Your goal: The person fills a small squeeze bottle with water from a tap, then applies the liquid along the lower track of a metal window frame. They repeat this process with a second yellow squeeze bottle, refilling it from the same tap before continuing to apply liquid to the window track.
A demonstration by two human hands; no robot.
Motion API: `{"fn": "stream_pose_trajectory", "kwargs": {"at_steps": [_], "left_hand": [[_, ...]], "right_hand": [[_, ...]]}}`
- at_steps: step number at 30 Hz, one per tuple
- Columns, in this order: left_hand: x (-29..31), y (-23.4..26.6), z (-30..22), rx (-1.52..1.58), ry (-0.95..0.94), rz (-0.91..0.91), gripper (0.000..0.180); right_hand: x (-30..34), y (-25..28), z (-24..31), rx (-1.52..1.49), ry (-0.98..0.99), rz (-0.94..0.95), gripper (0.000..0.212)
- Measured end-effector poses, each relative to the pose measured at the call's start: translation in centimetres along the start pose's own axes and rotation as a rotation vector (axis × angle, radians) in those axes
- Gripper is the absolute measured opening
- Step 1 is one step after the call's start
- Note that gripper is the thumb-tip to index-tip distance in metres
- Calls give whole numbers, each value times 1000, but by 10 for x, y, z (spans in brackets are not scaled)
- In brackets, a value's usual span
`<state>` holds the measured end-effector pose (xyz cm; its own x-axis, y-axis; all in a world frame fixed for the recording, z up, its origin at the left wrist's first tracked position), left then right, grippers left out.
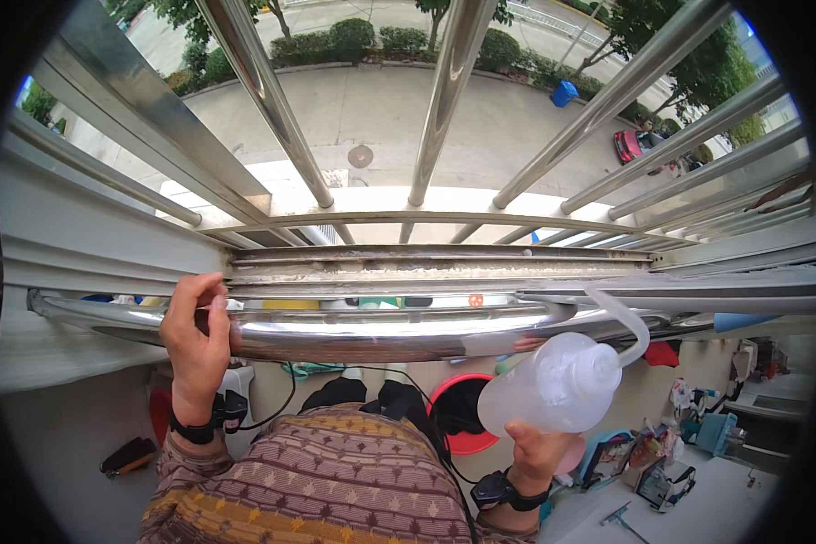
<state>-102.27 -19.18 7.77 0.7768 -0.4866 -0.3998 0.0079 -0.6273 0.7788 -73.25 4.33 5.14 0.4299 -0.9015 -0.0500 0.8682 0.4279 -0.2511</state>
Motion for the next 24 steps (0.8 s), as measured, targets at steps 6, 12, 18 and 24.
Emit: {"fn": "stream_pose_trajectory", "kwargs": {"at_steps": [6,12,18,24], "left_hand": [[-55,22,-101,-171,-560,315,24],[-121,-120,-181,-221,-838,766,19],[-111,-234,-194,-151,-1119,814,31],[-117,-293,-207,-292,-1155,871,37]], "right_hand": [[14,34,-24,-120,25,141,113],[35,72,-39,-140,108,96,107],[69,116,-34,14,186,14,100],[110,150,-25,76,168,-164,102]]}}
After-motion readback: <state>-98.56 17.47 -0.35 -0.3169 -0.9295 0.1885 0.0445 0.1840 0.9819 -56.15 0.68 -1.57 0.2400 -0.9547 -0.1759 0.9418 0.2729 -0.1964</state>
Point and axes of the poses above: each hand's wrist, its own x-axis away from the middle knuckle, its own y-axis out of the back of the hand, z = x × y, the point moved 1 cm from there along -x, towards the middle knuckle, and after that the axes turned 11 degrees about -x, right-handed, at the moved point
